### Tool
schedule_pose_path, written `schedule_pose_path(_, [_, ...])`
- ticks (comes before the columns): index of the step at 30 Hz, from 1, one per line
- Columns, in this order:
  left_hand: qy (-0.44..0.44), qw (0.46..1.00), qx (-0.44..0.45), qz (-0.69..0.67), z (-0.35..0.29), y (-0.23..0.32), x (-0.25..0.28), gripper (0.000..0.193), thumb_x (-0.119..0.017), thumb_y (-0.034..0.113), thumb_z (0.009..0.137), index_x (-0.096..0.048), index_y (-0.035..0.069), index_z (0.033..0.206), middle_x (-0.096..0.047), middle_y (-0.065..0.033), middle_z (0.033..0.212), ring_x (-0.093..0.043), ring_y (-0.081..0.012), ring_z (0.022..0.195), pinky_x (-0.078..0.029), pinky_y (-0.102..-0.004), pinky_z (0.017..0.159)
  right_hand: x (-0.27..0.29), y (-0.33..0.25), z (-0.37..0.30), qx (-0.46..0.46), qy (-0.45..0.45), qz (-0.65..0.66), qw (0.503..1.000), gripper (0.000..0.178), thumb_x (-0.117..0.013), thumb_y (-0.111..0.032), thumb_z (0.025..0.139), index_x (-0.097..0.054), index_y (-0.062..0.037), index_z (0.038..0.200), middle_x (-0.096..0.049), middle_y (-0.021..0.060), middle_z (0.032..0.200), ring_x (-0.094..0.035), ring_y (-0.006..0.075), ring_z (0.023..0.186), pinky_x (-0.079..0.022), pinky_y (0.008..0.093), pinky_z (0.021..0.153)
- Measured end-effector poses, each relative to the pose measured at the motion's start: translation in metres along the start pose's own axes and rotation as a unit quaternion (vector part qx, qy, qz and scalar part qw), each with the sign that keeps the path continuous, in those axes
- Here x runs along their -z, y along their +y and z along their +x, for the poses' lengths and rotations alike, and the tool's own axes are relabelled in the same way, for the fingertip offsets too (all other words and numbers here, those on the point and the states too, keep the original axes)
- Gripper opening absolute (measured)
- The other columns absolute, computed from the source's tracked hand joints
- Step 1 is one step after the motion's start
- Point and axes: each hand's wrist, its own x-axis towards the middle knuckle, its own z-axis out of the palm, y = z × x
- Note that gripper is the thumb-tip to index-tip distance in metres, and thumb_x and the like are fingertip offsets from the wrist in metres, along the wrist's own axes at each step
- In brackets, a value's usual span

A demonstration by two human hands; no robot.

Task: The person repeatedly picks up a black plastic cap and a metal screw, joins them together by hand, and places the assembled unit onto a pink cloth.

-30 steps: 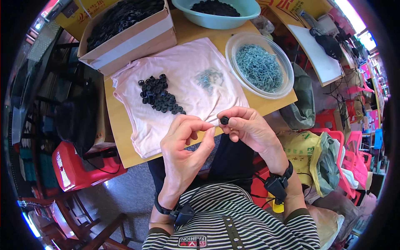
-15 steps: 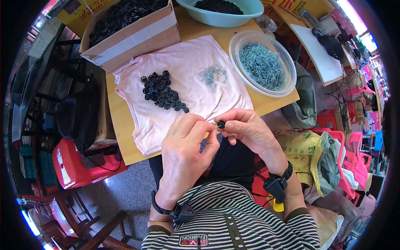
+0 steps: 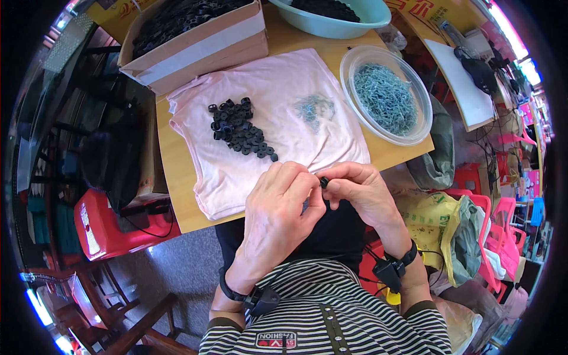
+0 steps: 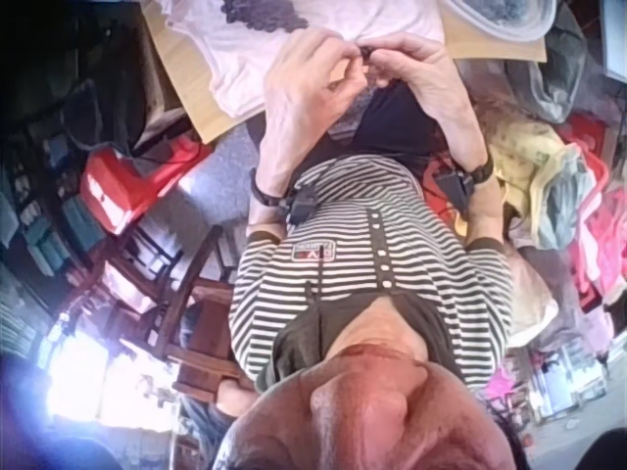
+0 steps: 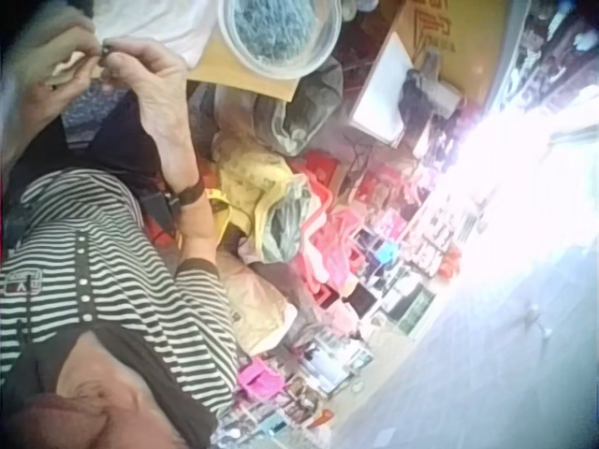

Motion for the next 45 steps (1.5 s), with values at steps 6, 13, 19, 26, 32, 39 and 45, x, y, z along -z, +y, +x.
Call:
schedule_pose_path(6, [0.018,0.993,0.031,-0.112,-0.001,-0.023,-0.004,0.020,-0.072,0.000,0.075,-0.067,0.004,0.094,-0.062,-0.0086,0.087,-0.060,-0.0206,0.077,-0.047,-0.0300,0.066,0.009,0.001,0.009,0.014,0.036,0.015,0.999,0.023,-0.064,-0.010,0.090,-0.064,0.0019,0.110,-0.068,0.0061,0.092,-0.062,0.0085,0.071,-0.052,0.0213,0.067])
schedule_pose_path(13, [0.132,0.966,0.211,0.064,0.013,-0.083,0.021,0.024,-0.070,0.010,0.082,-0.064,0.001,0.103,-0.061,-0.0113,0.094,-0.060,-0.0252,0.085,-0.047,-0.0338,0.075,0.019,-0.005,0.020,0.061,0.063,0.068,0.994,0.026,-0.064,-0.012,0.089,-0.060,0.0013,0.111,-0.065,0.0063,0.094,-0.060,0.0084,0.079,-0.050,0.0227,0.069])
schedule_pose_path(19, [0.144,0.964,0.192,0.113,0.018,-0.105,0.009,0.024,-0.074,0.013,0.079,-0.064,0.001,0.097,-0.060,-0.0088,0.089,-0.055,-0.0205,0.079,-0.044,-0.0308,0.070,0.025,-0.005,0.029,0.037,0.023,0.213,0.976,0.026,-0.062,-0.011,0.091,-0.060,0.0023,0.114,-0.063,0.0072,0.096,-0.058,0.0095,0.080,-0.050,0.0198,0.067])
schedule_pose_path(26, [0.152,0.962,0.200,0.108,0.016,-0.104,0.007,0.016,-0.070,0.008,0.080,-0.064,0.001,0.093,-0.058,-0.0068,0.085,-0.050,-0.0173,0.074,-0.043,-0.0288,0.070,0.027,-0.006,0.033,0.010,-0.025,0.311,0.950,0.029,-0.061,-0.015,0.093,-0.059,0.0022,0.116,-0.061,0.0070,0.096,-0.056,0.0091,0.078,-0.050,0.0183,0.064])
schedule_pose_path(32, [0.166,0.961,0.211,0.061,0.013,-0.081,0.014,0.015,-0.070,0.005,0.079,-0.063,0.003,0.091,-0.061,-0.0064,0.092,-0.055,-0.0165,0.076,-0.045,-0.0318,0.072,0.023,-0.011,0.024,0.036,-0.042,0.344,0.937,0.029,-0.062,-0.019,0.093,-0.060,0.0010,0.113,-0.058,0.0051,0.093,-0.054,0.0079,0.078,-0.049,0.0166,0.063])
schedule_pose_path(39, [0.108,0.874,0.198,-0.429,-0.003,-0.053,-0.005,0.020,-0.055,-0.009,0.087,-0.051,-0.002,0.106,-0.062,-0.0149,0.108,-0.065,-0.0212,0.099,-0.051,-0.0282,0.085,0.019,-0.013,0.012,0.042,-0.063,0.377,0.923,0.028,-0.063,-0.020,0.092,-0.060,-0.0001,0.111,-0.058,0.0053,0.093,-0.053,0.0078,0.078,-0.049,0.0164,0.061])
schedule_pose_path(45, [0.048,0.847,0.197,-0.492,-0.010,-0.029,-0.015,0.029,-0.058,-0.009,0.086,-0.055,-0.004,0.115,-0.062,-0.0102,0.104,-0.065,-0.0174,0.095,-0.050,-0.0270,0.086,0.003,-0.018,-0.003,0.110,0.021,0.190,0.975,0.026,-0.061,-0.016,0.093,-0.061,-0.0004,0.114,-0.065,0.0089,0.095,-0.059,0.0096,0.081,-0.051,0.0203,0.063])
